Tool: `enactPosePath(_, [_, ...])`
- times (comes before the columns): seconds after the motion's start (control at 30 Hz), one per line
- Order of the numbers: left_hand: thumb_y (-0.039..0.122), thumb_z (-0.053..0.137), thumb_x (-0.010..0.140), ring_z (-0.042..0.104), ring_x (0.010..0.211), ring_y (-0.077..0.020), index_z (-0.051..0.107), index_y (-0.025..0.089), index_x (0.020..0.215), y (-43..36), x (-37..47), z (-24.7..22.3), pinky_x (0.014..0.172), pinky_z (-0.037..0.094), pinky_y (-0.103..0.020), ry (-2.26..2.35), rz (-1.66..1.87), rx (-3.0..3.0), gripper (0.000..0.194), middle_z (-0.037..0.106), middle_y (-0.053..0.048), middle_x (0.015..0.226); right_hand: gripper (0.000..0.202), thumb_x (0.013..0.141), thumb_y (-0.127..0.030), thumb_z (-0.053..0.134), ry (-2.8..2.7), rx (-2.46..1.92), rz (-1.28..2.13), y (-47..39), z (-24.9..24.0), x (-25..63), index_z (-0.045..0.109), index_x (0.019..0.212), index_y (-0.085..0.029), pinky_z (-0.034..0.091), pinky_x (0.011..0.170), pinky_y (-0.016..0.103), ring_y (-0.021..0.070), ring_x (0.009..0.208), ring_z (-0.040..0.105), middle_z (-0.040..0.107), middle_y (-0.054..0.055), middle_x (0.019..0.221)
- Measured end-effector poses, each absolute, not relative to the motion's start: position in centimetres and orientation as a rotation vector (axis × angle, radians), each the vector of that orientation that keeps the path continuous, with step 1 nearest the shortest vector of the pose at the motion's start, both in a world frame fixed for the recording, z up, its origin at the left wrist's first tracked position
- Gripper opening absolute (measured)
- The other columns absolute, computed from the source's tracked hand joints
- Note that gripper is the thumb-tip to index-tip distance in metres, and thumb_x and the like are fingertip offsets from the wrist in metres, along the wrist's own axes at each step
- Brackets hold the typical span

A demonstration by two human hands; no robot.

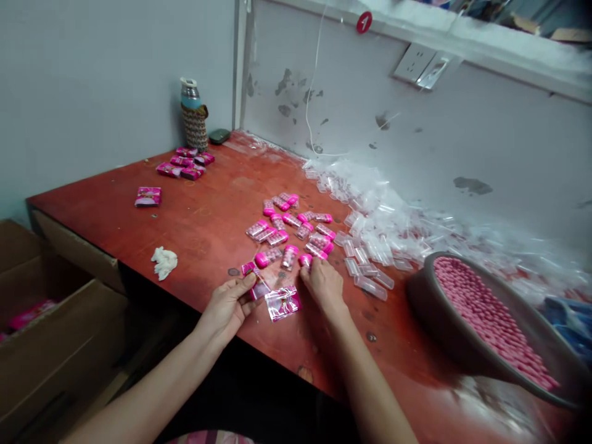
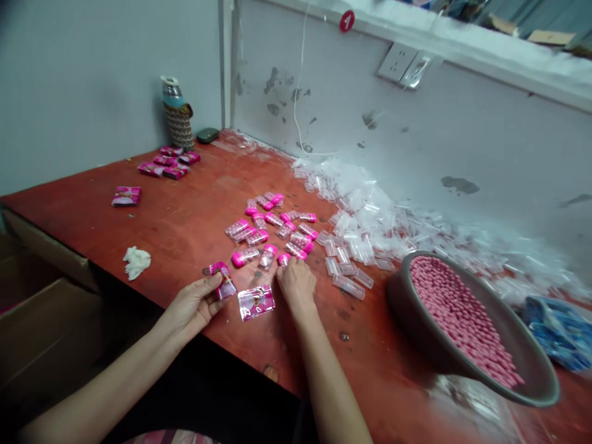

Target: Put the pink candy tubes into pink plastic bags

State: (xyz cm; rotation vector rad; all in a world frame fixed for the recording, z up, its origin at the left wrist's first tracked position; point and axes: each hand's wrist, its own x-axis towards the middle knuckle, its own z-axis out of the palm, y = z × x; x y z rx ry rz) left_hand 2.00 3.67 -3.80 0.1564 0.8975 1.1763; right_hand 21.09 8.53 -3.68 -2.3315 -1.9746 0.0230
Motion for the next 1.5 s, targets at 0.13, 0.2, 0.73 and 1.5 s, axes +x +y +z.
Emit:
enactPosePath(0.13, [0.010, 0.059, 0.073, 0.061, 0.055, -0.0114, 0.058, 0.011, 0.075, 3.6, 2.6, -3.7, 0.053, 0.054, -0.024, 0.836, 1.232, 0.057, 0.003, 0.064, -0.003, 0.066, 0.033, 0.084, -0.035, 0.032, -1.761, -2.164, 0.280, 5.7, -3.1, 21.5, 0.058, 0.080, -0.014, 0.041, 0.059, 0.030, 0.0227, 0.068, 0.059, 0.061, 0.011, 0.075])
enactPosePath(0.2, [0.011, 0.060, 0.072, 0.061, 0.056, -0.0117, 0.057, 0.011, 0.074, 3.7, 2.9, -3.8, 0.056, 0.054, -0.025, 0.794, 1.250, 0.018, 0.003, 0.064, -0.004, 0.066, 0.041, 0.086, -0.041, 0.026, -1.552, -1.915, 0.675, 3.1, -2.7, 20.8, 0.054, 0.072, -0.016, 0.039, 0.050, 0.026, 0.0169, 0.053, 0.054, 0.057, 0.005, 0.059])
enactPosePath(0.73, [0.018, 0.064, 0.070, 0.059, 0.054, -0.0123, 0.054, 0.011, 0.074, 2.5, 5.2, -3.4, 0.048, 0.049, -0.021, 0.622, 1.228, 0.076, 0.012, 0.063, -0.004, 0.063, 0.028, 0.086, -0.040, 0.036, -1.078, -1.422, 1.057, -2.5, -3.5, 14.3, 0.052, 0.091, -0.017, 0.043, 0.041, 0.018, 0.0083, 0.043, 0.048, 0.050, -0.004, 0.056])
enactPosePath(1.5, [0.024, 0.069, 0.062, 0.051, 0.041, -0.0094, 0.058, 0.007, 0.062, 3.9, 5.0, -2.6, 0.041, 0.042, -0.020, 0.776, 1.003, 0.640, 0.020, 0.057, -0.003, 0.051, 0.027, 0.086, -0.039, 0.036, -0.970, -1.180, 1.253, -1.6, -4.2, 15.0, 0.050, 0.086, -0.016, 0.043, 0.038, 0.019, 0.0085, 0.039, 0.050, 0.053, -0.004, 0.052])
